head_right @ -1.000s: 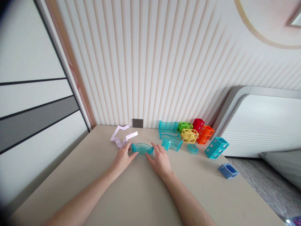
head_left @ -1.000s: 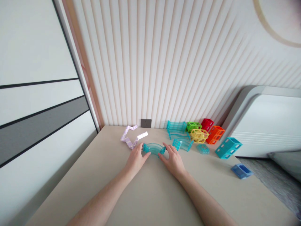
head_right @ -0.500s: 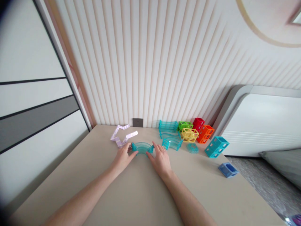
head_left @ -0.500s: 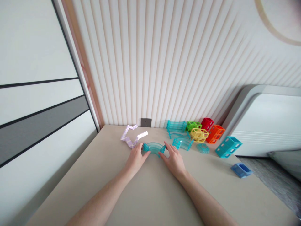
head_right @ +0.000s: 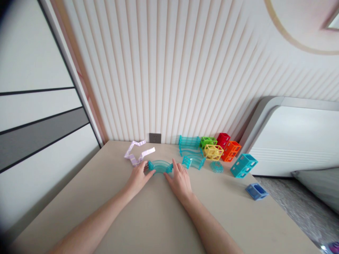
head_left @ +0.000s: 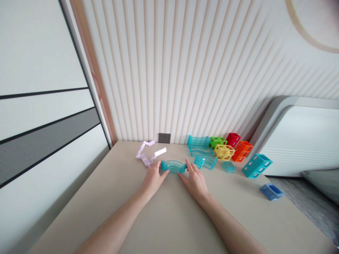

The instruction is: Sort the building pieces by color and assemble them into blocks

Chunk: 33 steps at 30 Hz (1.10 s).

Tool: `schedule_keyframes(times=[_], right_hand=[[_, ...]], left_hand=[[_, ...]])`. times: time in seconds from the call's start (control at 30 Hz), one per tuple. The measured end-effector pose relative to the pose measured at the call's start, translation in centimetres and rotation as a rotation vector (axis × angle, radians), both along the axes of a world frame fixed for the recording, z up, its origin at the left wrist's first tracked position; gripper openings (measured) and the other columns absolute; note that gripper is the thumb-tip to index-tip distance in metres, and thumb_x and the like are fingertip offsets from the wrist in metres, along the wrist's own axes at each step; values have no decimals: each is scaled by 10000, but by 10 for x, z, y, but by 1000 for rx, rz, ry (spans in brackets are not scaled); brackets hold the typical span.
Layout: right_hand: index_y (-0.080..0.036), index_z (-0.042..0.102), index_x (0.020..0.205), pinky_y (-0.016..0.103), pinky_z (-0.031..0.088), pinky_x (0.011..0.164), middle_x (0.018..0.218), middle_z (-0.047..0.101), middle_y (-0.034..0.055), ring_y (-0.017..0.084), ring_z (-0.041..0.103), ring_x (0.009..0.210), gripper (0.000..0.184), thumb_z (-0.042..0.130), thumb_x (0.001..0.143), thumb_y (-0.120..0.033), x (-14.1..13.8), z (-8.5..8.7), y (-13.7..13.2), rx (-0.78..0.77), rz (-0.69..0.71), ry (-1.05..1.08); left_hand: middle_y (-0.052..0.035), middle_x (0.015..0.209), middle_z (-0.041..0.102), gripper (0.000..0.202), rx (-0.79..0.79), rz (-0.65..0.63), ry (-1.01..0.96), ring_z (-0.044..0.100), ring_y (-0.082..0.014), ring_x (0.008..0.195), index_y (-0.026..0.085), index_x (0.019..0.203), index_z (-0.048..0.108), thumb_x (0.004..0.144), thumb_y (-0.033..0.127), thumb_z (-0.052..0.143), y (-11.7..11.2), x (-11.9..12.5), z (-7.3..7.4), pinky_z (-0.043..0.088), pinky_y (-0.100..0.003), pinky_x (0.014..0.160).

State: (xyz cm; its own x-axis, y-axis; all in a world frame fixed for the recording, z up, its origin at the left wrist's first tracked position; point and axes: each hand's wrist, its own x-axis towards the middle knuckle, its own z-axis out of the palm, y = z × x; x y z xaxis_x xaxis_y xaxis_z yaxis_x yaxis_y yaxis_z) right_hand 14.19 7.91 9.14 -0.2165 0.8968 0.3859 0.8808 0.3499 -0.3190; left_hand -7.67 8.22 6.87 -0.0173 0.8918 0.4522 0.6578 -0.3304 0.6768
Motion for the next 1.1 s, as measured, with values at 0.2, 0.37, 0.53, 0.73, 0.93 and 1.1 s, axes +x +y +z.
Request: schedule_keyframes(times=[0.2,0.37,0.53,0.73,0.93,1.1], right_hand=[[-187,332,1532,420,502,964,1185,652,136,301,632,1101,768,653,878,-432,2,-5,2,-51,5,48],[-204,348,1524,426,477,993,1179,671,127,309,633,1121,776,678,858,-429,3,-7,3,-103,-9,64],[-214,537,1382,395,481,989,1265,633,140,307,624,1153,598,697,847,-429,0,-2,1,-93,-45,51],[-208,683,1024,390,477,927,1101,681,116,295,649,1038,304,680,869,-469,-1,4,-2,-118,-64,-43],[-195,668,945,358,468,891,1039,695,106,276,648,1014,263,672,880,-450,-3,11,-4,-144,-74,-44],[-206,668,937,352,467,862,1028,700,96,267,657,987,262,666,877,-462,-3,9,-4,-121,-82,-34]], left_hand=[[-107,959,736,295,-19,3,11,730,-276,892,186,1037,587,821,359,690,-1,0,1,596,-439,833],[-135,1042,738,459,-41,22,46,728,-285,958,171,1165,562,766,300,748,1,-1,-4,589,-446,875],[-146,1121,725,531,-50,44,105,723,-294,1002,174,1220,547,735,220,759,3,0,-11,576,-447,907],[-161,1113,724,522,-64,79,168,708,-308,1037,143,1230,550,755,208,758,2,0,-11,561,-441,917],[-155,1095,725,503,-74,81,175,708,-300,1014,148,1220,560,762,217,757,2,1,-10,559,-435,902],[-132,1030,733,450,-67,82,224,706,-295,997,158,1191,583,778,235,745,1,1,-9,560,-424,884]])
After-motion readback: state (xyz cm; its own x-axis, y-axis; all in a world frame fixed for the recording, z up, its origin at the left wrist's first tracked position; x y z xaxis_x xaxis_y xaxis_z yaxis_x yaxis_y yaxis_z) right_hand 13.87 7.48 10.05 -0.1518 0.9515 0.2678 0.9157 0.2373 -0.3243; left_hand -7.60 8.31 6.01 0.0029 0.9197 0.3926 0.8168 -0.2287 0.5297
